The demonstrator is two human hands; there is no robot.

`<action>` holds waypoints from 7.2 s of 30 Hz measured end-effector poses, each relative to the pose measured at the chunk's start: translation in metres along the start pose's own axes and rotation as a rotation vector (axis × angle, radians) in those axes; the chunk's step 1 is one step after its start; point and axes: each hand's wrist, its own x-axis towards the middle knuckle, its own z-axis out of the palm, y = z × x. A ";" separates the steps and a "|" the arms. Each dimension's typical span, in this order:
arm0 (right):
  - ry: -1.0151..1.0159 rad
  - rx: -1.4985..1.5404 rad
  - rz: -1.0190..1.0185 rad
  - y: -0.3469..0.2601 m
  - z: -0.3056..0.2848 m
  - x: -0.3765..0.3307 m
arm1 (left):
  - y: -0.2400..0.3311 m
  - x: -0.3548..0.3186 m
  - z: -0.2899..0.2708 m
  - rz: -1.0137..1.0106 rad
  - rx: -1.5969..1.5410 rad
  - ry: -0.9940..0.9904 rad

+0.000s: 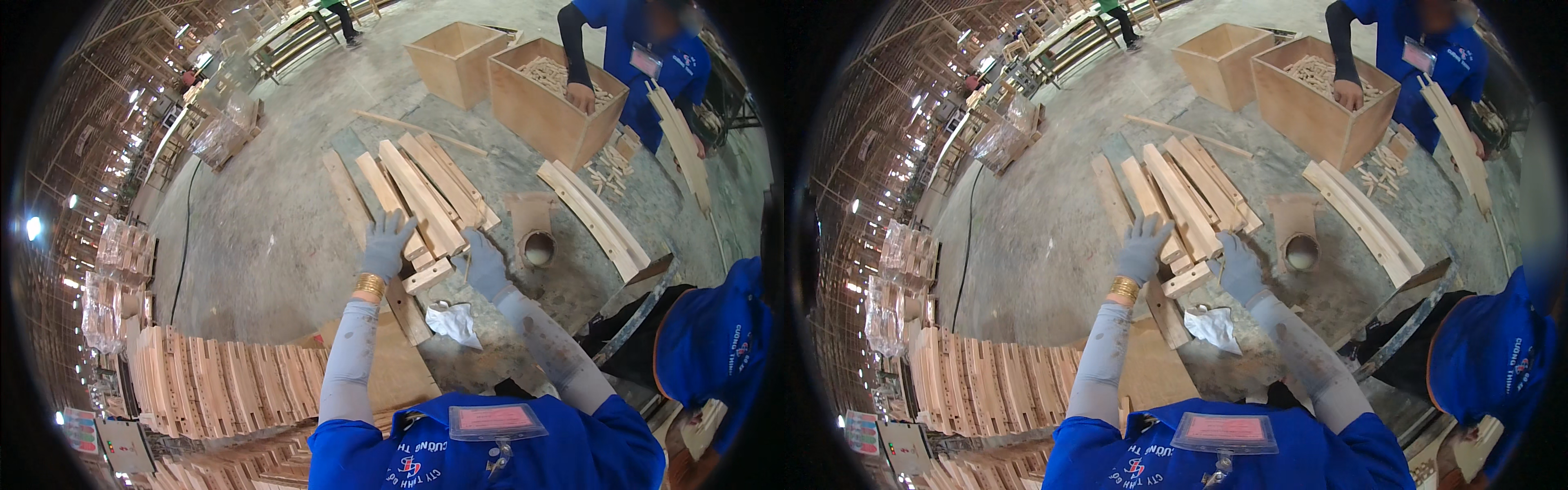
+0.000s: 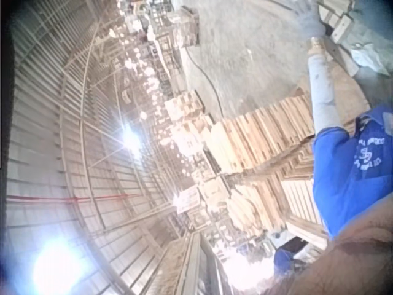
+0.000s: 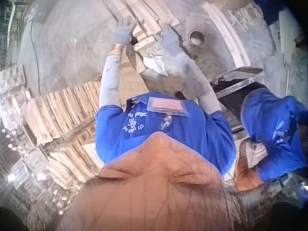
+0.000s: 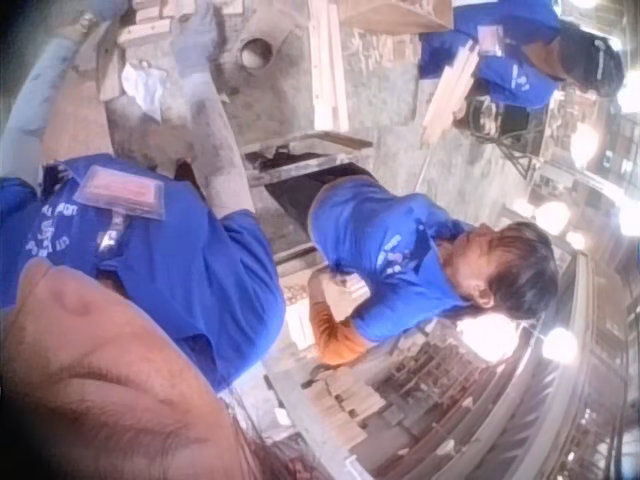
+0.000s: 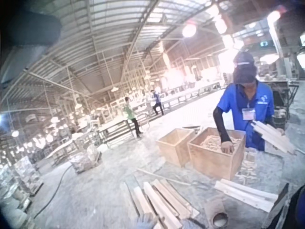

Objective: The person applies glue to the holes of small wooden blocks using a thin stick and then inserts wooden dowels to assemble them. The person handles the blocks one at a time, dipping the stick into a small container of adhesive before applying it to the holes. Coworkers are visible in the background performing similar assembly tasks.

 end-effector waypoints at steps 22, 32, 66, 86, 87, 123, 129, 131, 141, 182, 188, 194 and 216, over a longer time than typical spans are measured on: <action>0.348 0.104 -0.278 -0.090 -0.062 0.106 | -0.039 0.023 -0.076 -0.226 -1.199 0.618; 0.025 0.115 -0.385 -0.170 -0.193 0.117 | 0.025 -0.011 -0.186 -0.126 -1.759 0.679; 0.257 0.609 -0.096 -0.143 -0.153 -0.008 | 0.174 -0.005 -0.132 -0.140 -1.699 0.500; 0.360 0.626 0.010 -0.055 -0.130 -0.029 | 0.179 -0.004 -0.139 -0.313 -1.542 0.490; 0.352 0.603 0.095 -0.033 -0.135 -0.031 | 0.178 -0.005 -0.137 -0.284 -1.562 0.503; 0.530 1.244 0.758 0.072 -0.116 -0.092 | 0.194 -0.011 -0.114 -0.304 -1.469 0.601; 0.650 1.100 0.715 0.111 -0.099 -0.105 | 0.200 -0.012 -0.123 -0.330 -1.504 0.550; 0.734 0.959 0.830 0.104 -0.100 -0.098 | 0.200 -0.015 -0.125 -0.326 -1.532 0.550; 0.638 1.013 0.601 0.004 -0.183 -0.034 | 0.206 -0.013 -0.126 -0.210 -1.420 0.589; 0.412 -0.376 -0.500 -0.158 -0.294 0.035 | 0.238 0.002 -0.125 0.048 -1.271 0.576; 0.372 -0.141 -0.174 -0.169 -0.304 0.026 | 0.238 0.003 -0.128 0.032 -1.303 0.568; 0.342 -0.142 -0.265 -0.156 -0.303 0.021 | 0.236 0.003 -0.129 0.039 -1.241 0.559; 0.234 -0.127 -0.359 -0.160 -0.292 0.012 | 0.236 0.000 -0.139 -0.012 -1.291 0.527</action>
